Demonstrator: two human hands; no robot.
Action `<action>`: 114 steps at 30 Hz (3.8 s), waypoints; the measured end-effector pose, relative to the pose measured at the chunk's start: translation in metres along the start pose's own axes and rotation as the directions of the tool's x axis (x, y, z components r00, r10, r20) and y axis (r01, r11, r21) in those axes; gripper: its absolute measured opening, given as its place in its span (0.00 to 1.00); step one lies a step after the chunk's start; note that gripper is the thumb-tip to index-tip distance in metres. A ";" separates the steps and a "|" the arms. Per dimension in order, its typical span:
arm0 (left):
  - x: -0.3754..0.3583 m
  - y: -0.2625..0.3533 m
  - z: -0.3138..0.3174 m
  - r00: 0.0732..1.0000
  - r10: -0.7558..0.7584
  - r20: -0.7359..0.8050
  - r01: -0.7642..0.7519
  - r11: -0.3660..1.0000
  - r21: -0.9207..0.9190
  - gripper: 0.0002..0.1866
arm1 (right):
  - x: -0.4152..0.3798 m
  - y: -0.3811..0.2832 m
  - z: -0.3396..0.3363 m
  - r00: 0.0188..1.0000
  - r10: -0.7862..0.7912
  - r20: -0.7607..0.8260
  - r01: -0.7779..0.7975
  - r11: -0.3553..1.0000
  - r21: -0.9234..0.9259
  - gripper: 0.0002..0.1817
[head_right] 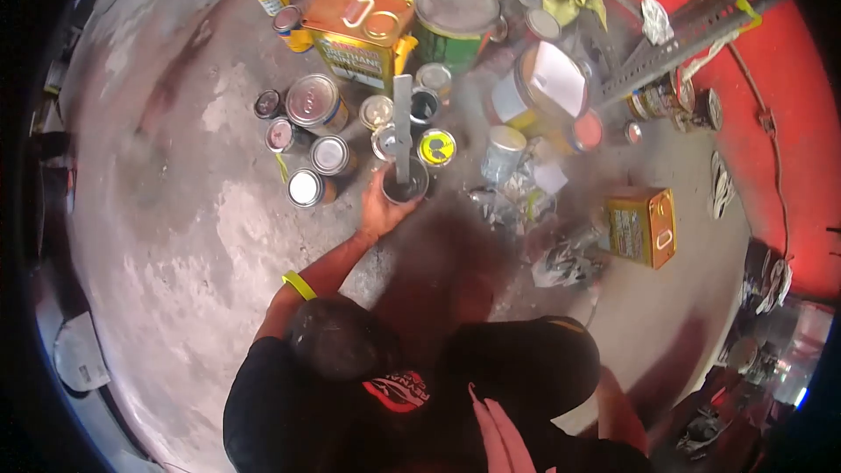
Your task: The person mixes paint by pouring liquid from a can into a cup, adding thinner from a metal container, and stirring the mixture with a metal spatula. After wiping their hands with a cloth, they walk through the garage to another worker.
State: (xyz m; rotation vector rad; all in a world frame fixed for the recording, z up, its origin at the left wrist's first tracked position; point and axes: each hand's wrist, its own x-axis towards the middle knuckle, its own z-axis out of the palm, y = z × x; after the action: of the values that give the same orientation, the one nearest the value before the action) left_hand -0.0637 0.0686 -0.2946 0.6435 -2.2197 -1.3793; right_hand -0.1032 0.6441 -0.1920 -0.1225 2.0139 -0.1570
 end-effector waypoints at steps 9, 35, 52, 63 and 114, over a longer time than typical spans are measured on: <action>-0.024 0.029 -0.046 0.970 -0.222 0.102 0.238 0.952 -0.191 0.43 | 0.041 -0.316 -0.156 0.579 -0.648 -0.495 0.676 0.721 -0.152 0.25; 0.144 -0.044 -0.276 0.829 -0.101 -0.551 0.124 0.992 0.005 0.49 | 0.124 -0.697 -0.159 0.123 -0.813 -0.569 0.946 0.269 -0.180 0.59; 0.088 -0.022 -0.290 0.776 -0.168 -0.608 0.083 0.983 -0.165 0.51 | 0.133 -0.712 -0.153 0.033 -0.710 -0.704 0.910 0.313 -0.273 0.49; 0.030 0.060 -0.279 0.901 -0.074 -0.428 0.069 0.997 -0.026 0.52 | -0.031 -0.670 -0.186 -0.219 -0.749 -0.625 0.806 0.222 -0.548 0.53; -0.016 0.152 -0.259 0.993 0.117 0.028 -0.090 0.875 -0.475 0.66 | -0.141 -0.497 -0.137 -0.046 -0.680 -0.732 0.960 0.171 -0.220 0.60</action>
State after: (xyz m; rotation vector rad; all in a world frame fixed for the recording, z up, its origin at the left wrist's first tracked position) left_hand 0.0795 -0.0434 -0.0550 0.3062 -1.8122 -1.8105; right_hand -0.1575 0.1835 0.0737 -1.3513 2.2524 -1.7144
